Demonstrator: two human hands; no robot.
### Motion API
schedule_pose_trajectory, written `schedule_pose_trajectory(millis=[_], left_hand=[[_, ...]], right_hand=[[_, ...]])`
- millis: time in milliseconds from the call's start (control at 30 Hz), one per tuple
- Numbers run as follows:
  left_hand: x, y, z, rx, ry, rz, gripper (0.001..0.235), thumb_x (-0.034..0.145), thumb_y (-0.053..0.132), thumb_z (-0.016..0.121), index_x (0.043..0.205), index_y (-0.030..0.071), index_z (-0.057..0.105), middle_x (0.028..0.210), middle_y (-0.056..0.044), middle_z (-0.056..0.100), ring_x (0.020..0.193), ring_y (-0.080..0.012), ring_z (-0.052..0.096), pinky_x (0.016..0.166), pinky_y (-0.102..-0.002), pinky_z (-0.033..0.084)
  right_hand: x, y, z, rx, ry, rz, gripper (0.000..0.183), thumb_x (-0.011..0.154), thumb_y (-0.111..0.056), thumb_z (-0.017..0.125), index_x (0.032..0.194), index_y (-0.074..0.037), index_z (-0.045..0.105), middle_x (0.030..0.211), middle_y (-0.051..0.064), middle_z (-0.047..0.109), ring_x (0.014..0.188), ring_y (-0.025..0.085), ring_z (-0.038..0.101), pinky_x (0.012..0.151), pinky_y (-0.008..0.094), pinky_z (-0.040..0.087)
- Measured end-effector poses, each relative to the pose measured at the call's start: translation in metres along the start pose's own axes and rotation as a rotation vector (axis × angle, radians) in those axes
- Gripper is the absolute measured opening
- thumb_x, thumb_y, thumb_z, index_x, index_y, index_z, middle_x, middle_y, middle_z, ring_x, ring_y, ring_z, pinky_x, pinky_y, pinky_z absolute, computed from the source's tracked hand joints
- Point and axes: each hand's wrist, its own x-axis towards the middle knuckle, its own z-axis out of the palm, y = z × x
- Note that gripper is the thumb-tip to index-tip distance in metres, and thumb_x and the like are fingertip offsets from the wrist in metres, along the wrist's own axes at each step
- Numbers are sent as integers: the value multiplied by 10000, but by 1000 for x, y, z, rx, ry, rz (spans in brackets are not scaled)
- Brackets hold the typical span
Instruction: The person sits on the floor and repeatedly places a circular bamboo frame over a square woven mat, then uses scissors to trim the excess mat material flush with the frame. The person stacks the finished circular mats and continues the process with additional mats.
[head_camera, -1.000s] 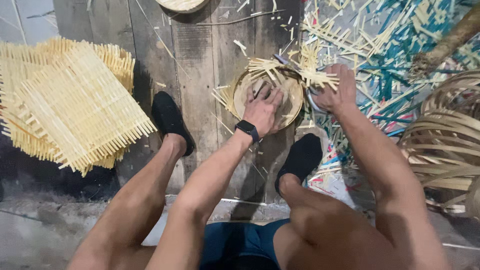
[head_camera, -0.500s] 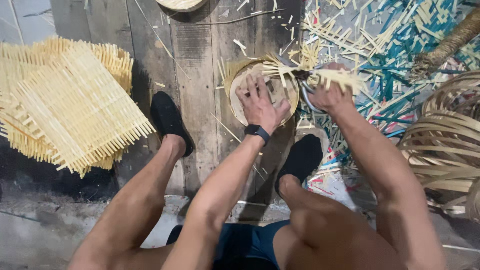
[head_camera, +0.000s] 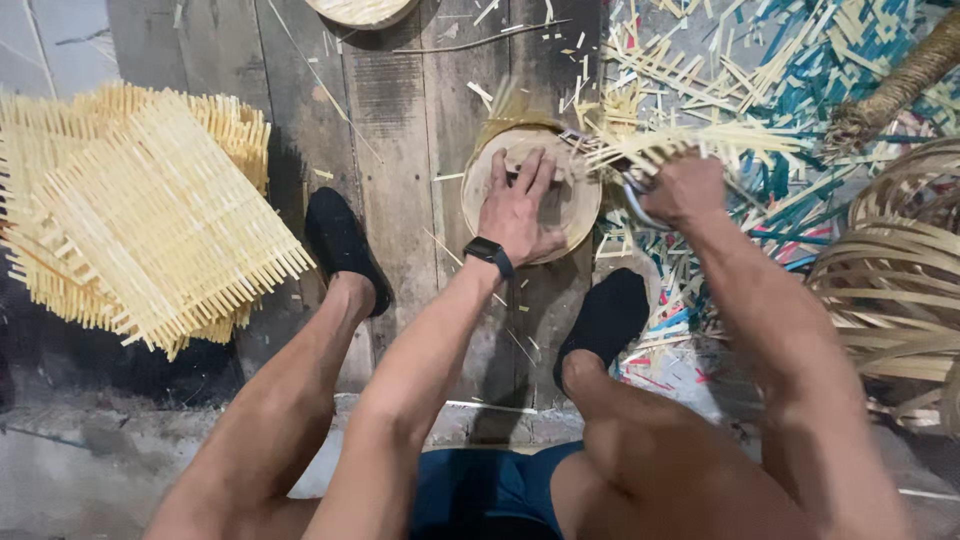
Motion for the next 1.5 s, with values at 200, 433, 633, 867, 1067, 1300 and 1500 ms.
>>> schedule_pose_trajectory(millis=[200,433,633,867,1067,1300,1500], left_hand=[[3,-11,-4,-25,-97,135,1074,583,372,855,1524,128,399,1588,-96,380,1465,-572,194,1190,-604,288],[2,-18,14,110,-165,67,798,752,440,756,1479,228,504,1522,-55,502,1606,-465,196,1275,-621,194],[6,33,42,-159,332,-482,929,794,543,764,1536,97,425,1504,-138,505,1383,-458,407,1128,-764,141],[0,20,35,-152,150,-272,935,727,487,753,1519,107,433,1485,-88,578,1346,-367,501,1146,-703,231],[2,13,18,-92,45,-147,963,680,443,799,1513,139,427,1416,-86,602,1325,-364,497,1105,-711,231],[-1,9,1,-76,-88,-41,913,672,379,818,1484,176,453,1428,-37,605,1349,-318,508,1149,-695,215],[2,-2,-5,-97,-135,35,919,619,357,842,1453,198,489,1439,-30,595,1348,-323,495,1185,-667,170]], right_hand=[[-17,-3,-38,54,329,-53,592,846,-552,629,1047,-2,720,904,212,662,899,328,653,819,461,524],[-15,-8,-36,131,158,-46,412,900,-384,606,1086,-22,673,1036,194,664,1026,339,640,867,474,530],[-21,-5,-31,-21,439,-78,761,708,-614,739,1036,70,677,950,208,657,880,325,652,762,427,536],[-25,-9,-37,178,258,-36,507,915,-524,647,979,-26,711,981,223,704,957,390,689,839,502,555],[-33,2,-53,160,313,-61,711,797,-661,730,1000,19,693,991,242,689,935,386,682,828,482,545],[-10,-15,-36,83,405,-153,477,865,-464,679,1044,-23,700,1002,196,711,975,345,694,835,457,546],[-16,2,-37,172,231,-105,353,959,-419,620,987,-89,741,888,183,718,808,342,713,742,472,566]])
